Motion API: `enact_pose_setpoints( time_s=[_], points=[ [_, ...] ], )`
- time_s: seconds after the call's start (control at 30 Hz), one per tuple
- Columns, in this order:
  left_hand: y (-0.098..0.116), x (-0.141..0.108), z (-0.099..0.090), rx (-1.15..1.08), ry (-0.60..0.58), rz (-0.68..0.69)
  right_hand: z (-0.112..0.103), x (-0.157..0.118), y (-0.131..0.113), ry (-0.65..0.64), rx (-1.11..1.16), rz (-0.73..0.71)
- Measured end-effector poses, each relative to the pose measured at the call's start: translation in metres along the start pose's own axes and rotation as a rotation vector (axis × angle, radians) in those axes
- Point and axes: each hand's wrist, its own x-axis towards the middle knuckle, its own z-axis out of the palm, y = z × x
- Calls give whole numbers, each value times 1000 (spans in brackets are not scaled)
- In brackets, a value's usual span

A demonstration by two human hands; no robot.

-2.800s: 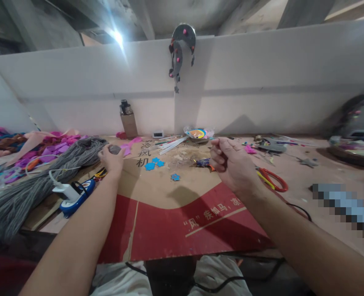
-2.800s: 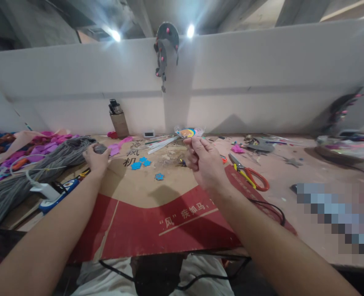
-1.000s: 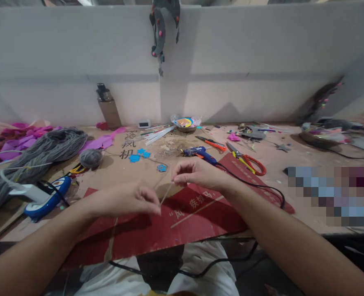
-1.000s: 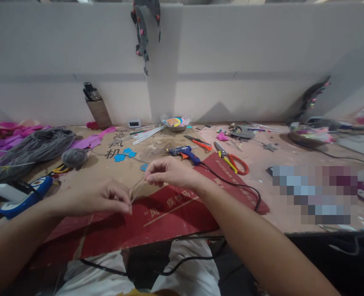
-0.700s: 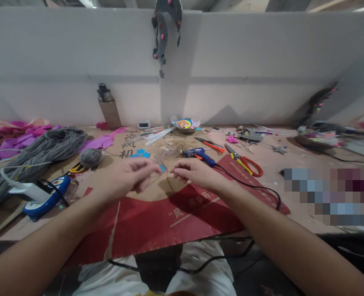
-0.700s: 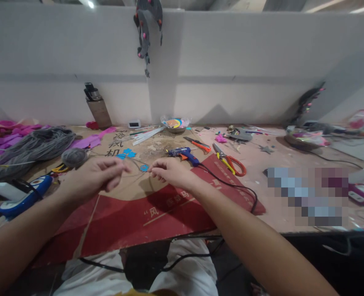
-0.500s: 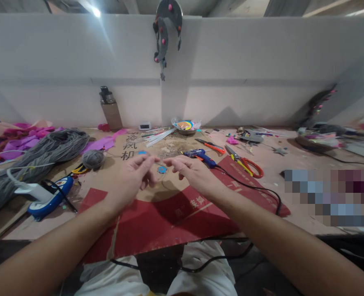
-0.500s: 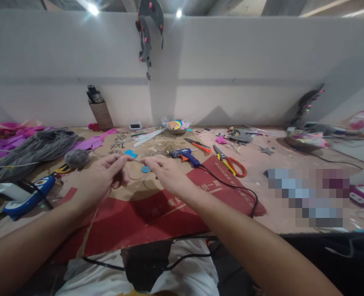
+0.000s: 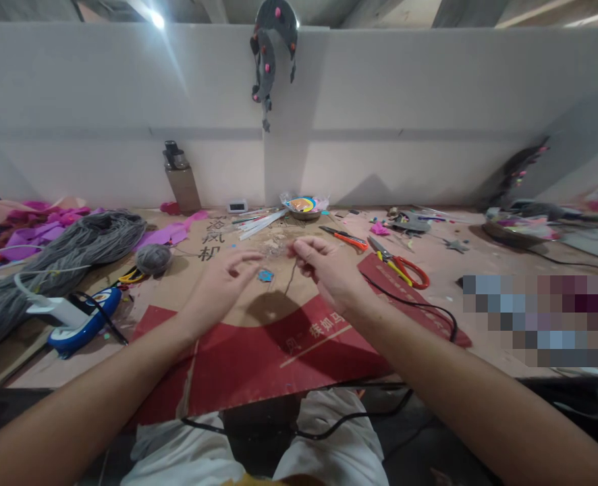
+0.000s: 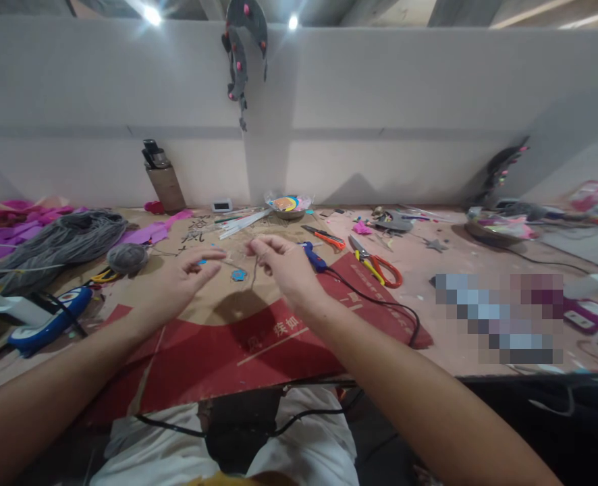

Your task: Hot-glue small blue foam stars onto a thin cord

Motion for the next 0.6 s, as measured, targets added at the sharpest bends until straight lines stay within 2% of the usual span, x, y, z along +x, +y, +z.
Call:
enact_pose_setpoints(
  time_s=[0.03, 0.1, 0.23, 0.3, 0.43, 0.6],
  points=[
    [-9, 9, -2, 29, 32, -9, -4, 1, -3, 42, 58, -36],
    [-26, 31, -3, 38, 8, -23, -10, 1, -10, 83, 158, -108],
    [-47, 70, 10, 187, -227, -22, -14, -7, -23, -64, 268, -105],
    [-48, 83, 19, 297, -333, 33, -15, -12, -28, -110, 275, -79],
    [-40, 100, 31, 411, -416, 79, -20, -21, -45, -100, 251, -98],
    [-32, 113, 39, 506, -742, 19, -22, -38, -75, -190, 220, -220]
  ],
)
